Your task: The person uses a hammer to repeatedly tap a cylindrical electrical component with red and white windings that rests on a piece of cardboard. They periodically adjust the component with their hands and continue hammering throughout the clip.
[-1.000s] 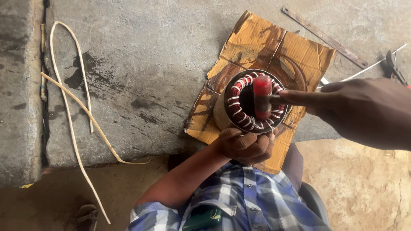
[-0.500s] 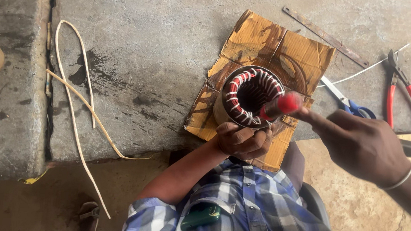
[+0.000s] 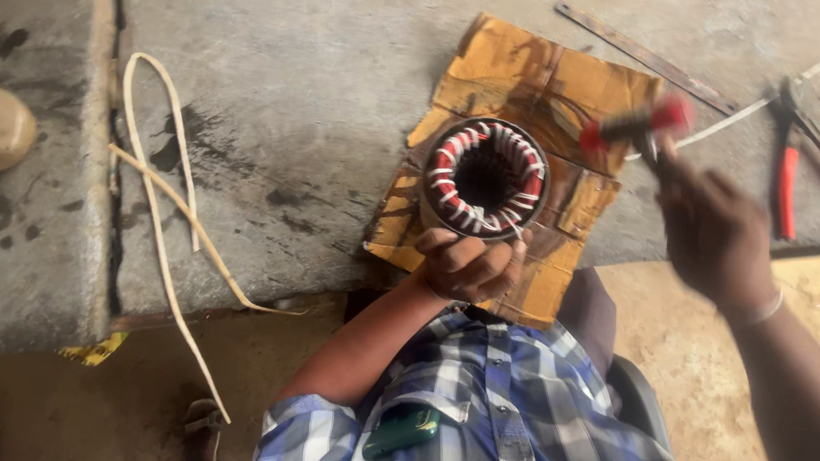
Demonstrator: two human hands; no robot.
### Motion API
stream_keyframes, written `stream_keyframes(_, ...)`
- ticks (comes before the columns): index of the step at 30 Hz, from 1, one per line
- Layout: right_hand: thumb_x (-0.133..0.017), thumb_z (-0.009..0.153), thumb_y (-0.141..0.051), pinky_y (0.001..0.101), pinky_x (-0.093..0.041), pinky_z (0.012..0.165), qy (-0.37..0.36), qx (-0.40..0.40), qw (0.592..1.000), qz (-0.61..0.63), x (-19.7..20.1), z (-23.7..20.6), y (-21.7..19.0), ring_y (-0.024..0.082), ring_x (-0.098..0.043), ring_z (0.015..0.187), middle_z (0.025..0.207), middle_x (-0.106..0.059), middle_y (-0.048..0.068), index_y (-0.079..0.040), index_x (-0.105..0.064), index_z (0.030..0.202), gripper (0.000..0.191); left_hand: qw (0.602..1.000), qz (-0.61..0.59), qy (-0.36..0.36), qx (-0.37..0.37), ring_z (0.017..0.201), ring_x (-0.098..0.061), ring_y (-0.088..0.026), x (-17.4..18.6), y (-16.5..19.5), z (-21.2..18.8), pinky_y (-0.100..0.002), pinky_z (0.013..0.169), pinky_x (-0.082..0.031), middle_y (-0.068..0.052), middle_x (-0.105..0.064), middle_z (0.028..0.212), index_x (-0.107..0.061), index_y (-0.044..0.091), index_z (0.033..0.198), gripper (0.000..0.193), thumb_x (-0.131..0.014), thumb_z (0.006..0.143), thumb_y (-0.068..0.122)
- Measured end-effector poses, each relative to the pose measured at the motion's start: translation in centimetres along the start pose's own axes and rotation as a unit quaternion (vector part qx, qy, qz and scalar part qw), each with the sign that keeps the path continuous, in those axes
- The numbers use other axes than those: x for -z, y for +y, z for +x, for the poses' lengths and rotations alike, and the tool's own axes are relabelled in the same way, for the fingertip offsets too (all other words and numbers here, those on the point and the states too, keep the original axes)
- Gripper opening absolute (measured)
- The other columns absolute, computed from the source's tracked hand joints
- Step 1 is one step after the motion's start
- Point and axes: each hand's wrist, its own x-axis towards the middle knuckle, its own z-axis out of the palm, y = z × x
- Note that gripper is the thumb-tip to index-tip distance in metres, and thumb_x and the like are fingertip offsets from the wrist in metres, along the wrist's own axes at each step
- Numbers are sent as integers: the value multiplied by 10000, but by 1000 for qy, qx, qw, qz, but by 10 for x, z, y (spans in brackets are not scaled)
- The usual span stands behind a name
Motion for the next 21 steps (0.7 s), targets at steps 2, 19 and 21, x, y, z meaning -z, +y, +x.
stream_keyframes(2,-641,1068,-129,490,-533,766,6,-8,999,-43,-9,13,30,413,-680,901,998,-685,200,-134,-640,1500,432,1000,-4,-1,1,1017,-470,-118,0,3,3,-378,925,-333,137,-515,954,-672,284,959,224,-883,909,227)
stream_keyframes(19,-301,1106,-595,426,-348,1250,-144,-24,743,653,-144,73,-42,290,-454,1469,1568,-486,172,-9,-393,1573,755,999,-12,42,25,1090,-508,-94,-5,5,-11,-399,924,-339,134,-494,968,-579,314,968,251,-822,967,376)
stream_keyframes(21,-388,1105,-499,444,-399,1244,-119,-89,609,779,-158,60,-53,308,-516,1398,1498,-545,192,31,-427,1538,685,998,-21,55,8,1082,-514,-98,-6,-2,-14,-387,916,-352,132,-512,981,-571,309,970,256,-814,967,389)
